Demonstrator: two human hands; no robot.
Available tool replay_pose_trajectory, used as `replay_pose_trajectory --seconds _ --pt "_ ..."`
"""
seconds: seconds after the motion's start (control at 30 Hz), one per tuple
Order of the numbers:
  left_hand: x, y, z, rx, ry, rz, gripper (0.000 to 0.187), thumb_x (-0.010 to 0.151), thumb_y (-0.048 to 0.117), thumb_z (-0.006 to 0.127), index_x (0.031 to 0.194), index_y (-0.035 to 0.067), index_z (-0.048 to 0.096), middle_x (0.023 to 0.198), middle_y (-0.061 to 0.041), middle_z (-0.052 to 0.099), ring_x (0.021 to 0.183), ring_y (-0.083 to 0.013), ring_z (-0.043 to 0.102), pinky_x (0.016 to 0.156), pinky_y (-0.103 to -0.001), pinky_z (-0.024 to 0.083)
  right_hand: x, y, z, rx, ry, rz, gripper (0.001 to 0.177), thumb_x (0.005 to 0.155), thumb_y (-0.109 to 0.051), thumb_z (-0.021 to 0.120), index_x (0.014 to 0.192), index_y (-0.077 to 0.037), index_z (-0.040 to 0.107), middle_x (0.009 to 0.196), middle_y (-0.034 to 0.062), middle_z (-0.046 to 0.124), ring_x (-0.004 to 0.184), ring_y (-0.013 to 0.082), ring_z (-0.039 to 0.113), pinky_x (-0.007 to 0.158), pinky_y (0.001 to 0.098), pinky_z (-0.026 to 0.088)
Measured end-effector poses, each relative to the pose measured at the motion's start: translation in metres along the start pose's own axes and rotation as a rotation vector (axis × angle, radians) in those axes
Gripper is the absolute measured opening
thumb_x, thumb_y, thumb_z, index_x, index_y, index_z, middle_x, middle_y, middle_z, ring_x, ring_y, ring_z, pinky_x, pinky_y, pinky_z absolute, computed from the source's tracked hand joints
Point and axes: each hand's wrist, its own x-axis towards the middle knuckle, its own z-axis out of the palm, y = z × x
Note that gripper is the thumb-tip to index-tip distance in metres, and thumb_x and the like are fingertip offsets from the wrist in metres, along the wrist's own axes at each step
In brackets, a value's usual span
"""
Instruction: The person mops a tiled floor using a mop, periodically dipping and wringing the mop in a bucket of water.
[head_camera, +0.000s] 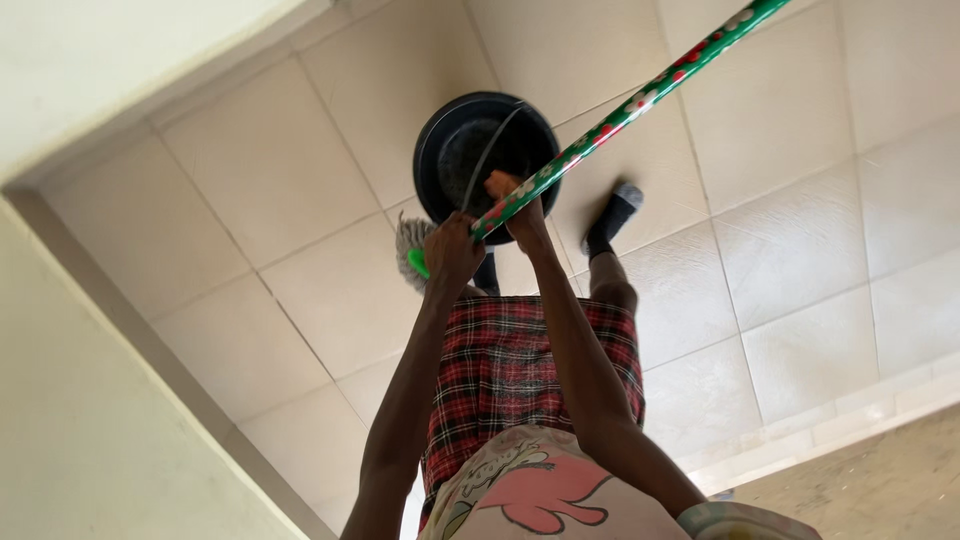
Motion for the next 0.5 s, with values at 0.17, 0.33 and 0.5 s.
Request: replay_pose_trajectory --seconds 0.17,0.33,0.5 --pt "-0.033 0.04 -0.027 -0.117 -0.169 0.013 0.018 0.089 0.017 0.079 0.088 0.003 0.069 0.088 -0.01 0.068 0.059 -0.0304 0.064 0.053 -0.044 0.051 -0.137 -0.16 0.055 0.299 -0.213 0.0 0.046 0.082 -0.01 0.069 0.128 -0.008 0.061 0.115 0.0124 0.07 0.104 0.0252 0.072 0.092 0.0402 0.061" --pt "-0.066 0.089 -0.01 -0.245 -0.217 0.245 0.019 0.086 0.017 0.077 0.083 0.002 0.065 0.095 -0.01 0.066 0.063 -0.0295 0.065 0.055 -0.043 0.052 -0.21 -0.213 0.043 0.408 0.064 -0.332 0.026 0.103 -0.018 0.075 0.115 -0.001 0.06 0.101 0.015 0.067 0.095 0.0285 0.069 0.092 0.0437 0.061" --pt "-0.078 0.155 -0.003 -0.29 -0.293 0.411 0.019 0.085 0.018 0.075 0.082 0.002 0.065 0.085 -0.011 0.064 0.063 -0.0285 0.065 0.053 -0.042 0.051 -0.259 -0.338 -0.052 0.329 0.514 -0.544 0.016 0.1 -0.015 0.063 0.086 -0.012 0.055 0.069 -0.0009 0.047 0.059 0.0108 0.044 0.056 0.0307 0.041"
